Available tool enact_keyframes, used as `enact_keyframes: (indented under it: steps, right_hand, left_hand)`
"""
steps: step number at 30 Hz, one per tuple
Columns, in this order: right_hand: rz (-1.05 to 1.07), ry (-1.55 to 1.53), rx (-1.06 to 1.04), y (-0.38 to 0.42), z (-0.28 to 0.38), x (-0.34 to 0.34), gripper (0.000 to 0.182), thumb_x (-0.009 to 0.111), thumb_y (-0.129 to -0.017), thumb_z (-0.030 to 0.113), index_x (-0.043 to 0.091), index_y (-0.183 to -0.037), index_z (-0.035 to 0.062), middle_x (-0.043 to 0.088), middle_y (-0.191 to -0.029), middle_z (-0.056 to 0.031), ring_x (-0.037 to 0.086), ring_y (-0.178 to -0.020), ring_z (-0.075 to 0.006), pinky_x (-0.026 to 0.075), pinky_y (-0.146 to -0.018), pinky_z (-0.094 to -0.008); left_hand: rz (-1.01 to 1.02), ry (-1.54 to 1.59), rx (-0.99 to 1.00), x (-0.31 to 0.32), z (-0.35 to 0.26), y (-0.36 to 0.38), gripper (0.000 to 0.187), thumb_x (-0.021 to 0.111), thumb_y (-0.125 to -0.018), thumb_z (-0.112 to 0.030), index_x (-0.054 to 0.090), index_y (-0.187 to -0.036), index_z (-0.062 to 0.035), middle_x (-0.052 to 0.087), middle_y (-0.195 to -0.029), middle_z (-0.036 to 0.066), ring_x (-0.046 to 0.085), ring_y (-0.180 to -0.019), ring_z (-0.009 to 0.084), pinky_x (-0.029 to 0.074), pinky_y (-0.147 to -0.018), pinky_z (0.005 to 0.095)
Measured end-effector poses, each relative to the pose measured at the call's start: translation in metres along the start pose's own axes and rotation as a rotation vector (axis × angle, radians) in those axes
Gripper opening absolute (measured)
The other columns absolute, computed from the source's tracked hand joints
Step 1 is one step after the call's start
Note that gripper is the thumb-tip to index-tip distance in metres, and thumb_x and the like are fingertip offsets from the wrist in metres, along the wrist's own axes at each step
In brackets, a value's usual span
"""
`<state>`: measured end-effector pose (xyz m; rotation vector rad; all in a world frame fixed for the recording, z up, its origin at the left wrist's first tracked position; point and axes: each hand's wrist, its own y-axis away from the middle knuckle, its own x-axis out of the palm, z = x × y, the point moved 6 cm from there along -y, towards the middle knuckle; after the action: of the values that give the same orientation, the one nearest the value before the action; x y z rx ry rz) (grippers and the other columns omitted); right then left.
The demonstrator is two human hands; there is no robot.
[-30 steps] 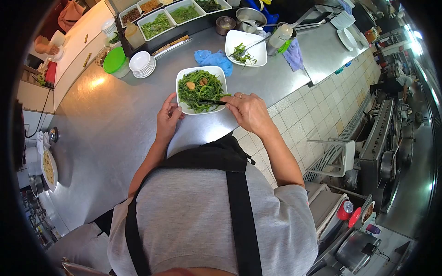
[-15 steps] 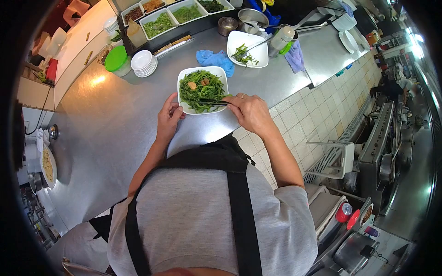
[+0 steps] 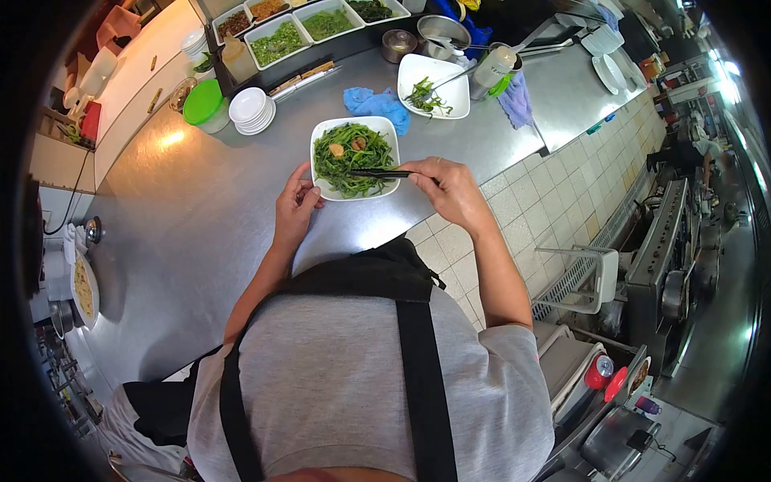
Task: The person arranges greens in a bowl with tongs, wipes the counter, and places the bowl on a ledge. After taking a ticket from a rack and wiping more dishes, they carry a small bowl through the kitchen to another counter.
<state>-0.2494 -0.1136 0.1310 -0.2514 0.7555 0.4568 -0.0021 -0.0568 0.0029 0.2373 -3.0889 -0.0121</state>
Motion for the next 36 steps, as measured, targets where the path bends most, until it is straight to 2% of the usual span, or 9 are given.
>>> enact_keyframes:
  steps: [4, 7, 10, 16, 22, 25, 29, 36]
  right_hand:
    - [-0.065, -0.073, -0.014, -0.002, 0.000, -0.018, 0.019, 0.063, -0.084, 0.009, 0.069, -0.101, 0.0070, 0.063, -0.077, -0.0111, 0.057, -0.065, -0.0245, 0.047, -0.062, -0.0321]
    - [-0.056, 0.064, -0.017, -0.003, 0.005, -0.020, 0.019, 0.063, -0.085, 0.012, 0.069, -0.102, 0.0077, 0.062, -0.076, -0.0114, 0.058, -0.064, -0.0259, 0.047, -0.063, -0.0343]
    - [-0.053, 0.240, -0.110, -0.002, 0.012, -0.012, 0.019, 0.062, -0.085, 0.014, 0.069, -0.102, 0.0090, 0.062, -0.075, -0.0108, 0.059, -0.065, -0.0278, 0.048, -0.064, -0.0368]
    - [-0.002, 0.355, -0.158, -0.002, 0.014, 0.000, 0.018, 0.061, -0.085, 0.014, 0.069, -0.101, 0.0108, 0.061, -0.074, -0.0101, 0.059, -0.064, -0.0289, 0.048, -0.065, -0.0388]
    - [-0.044, 0.232, -0.131, 0.002, 0.004, -0.014, 0.018, 0.061, -0.084, 0.010, 0.068, -0.101, 0.0090, 0.060, -0.072, -0.0109, 0.058, -0.065, -0.0278, 0.046, -0.063, -0.0382]
    - [-0.093, 0.133, -0.049, 0.004, 0.003, -0.028, 0.018, 0.063, -0.083, 0.007, 0.068, -0.100, 0.0068, 0.058, -0.071, -0.0106, 0.055, -0.062, -0.0250, 0.044, -0.061, -0.0352]
    - [-0.164, 0.062, -0.045, 0.003, 0.004, -0.046, 0.018, 0.064, -0.084, 0.007, 0.069, -0.101, 0.0051, 0.057, -0.069, -0.0087, 0.050, -0.061, -0.0194, 0.042, -0.059, -0.0301]
    - [-0.310, -0.038, -0.081, -0.003, 0.006, -0.074, 0.019, 0.064, -0.085, 0.007, 0.069, -0.103, 0.0028, 0.058, -0.071, -0.0058, 0.051, -0.066, -0.0147, 0.042, -0.062, -0.0272]
  left_hand:
    - [-0.016, -0.007, -0.012, 0.001, -0.002, 0.001, 0.050, 0.056, -0.089, -0.003, 0.042, -0.137, -0.0027, 0.063, -0.089, 0.009, 0.060, -0.073, 0.0107, 0.051, -0.066, 0.0255]
    - [-0.016, -0.005, -0.006, 0.001, -0.001, 0.001, 0.050, 0.056, -0.089, -0.003, 0.042, -0.136, -0.0027, 0.063, -0.089, 0.009, 0.060, -0.073, 0.0108, 0.052, -0.066, 0.0256]
    - [-0.016, -0.011, -0.007, 0.000, -0.001, 0.001, 0.050, 0.056, -0.089, -0.003, 0.042, -0.136, -0.0027, 0.063, -0.089, 0.009, 0.060, -0.073, 0.0107, 0.051, -0.066, 0.0255]
    - [-0.007, 0.006, 0.001, 0.000, 0.001, 0.000, 0.049, 0.056, -0.089, -0.003, 0.042, -0.136, -0.0027, 0.062, -0.088, 0.008, 0.060, -0.073, 0.0105, 0.051, -0.066, 0.0254]
    - [-0.022, -0.001, -0.003, 0.000, 0.001, 0.001, 0.050, 0.056, -0.088, -0.003, 0.042, -0.136, -0.0034, 0.062, -0.089, 0.008, 0.059, -0.072, 0.0103, 0.052, -0.066, 0.0254]
    - [-0.023, -0.001, -0.008, 0.000, 0.000, 0.000, 0.050, 0.057, -0.088, -0.003, 0.042, -0.136, -0.0035, 0.061, -0.089, 0.007, 0.059, -0.072, 0.0103, 0.052, -0.066, 0.0254]
    - [-0.016, -0.007, 0.000, -0.001, 0.003, 0.000, 0.050, 0.057, -0.089, -0.004, 0.042, -0.136, -0.0038, 0.061, -0.089, 0.007, 0.059, -0.073, 0.0100, 0.052, -0.066, 0.0251]
    - [-0.004, -0.003, -0.019, 0.000, 0.003, 0.000, 0.050, 0.056, -0.089, -0.004, 0.042, -0.137, -0.0041, 0.061, -0.088, 0.006, 0.059, -0.073, 0.0093, 0.051, -0.067, 0.0248]
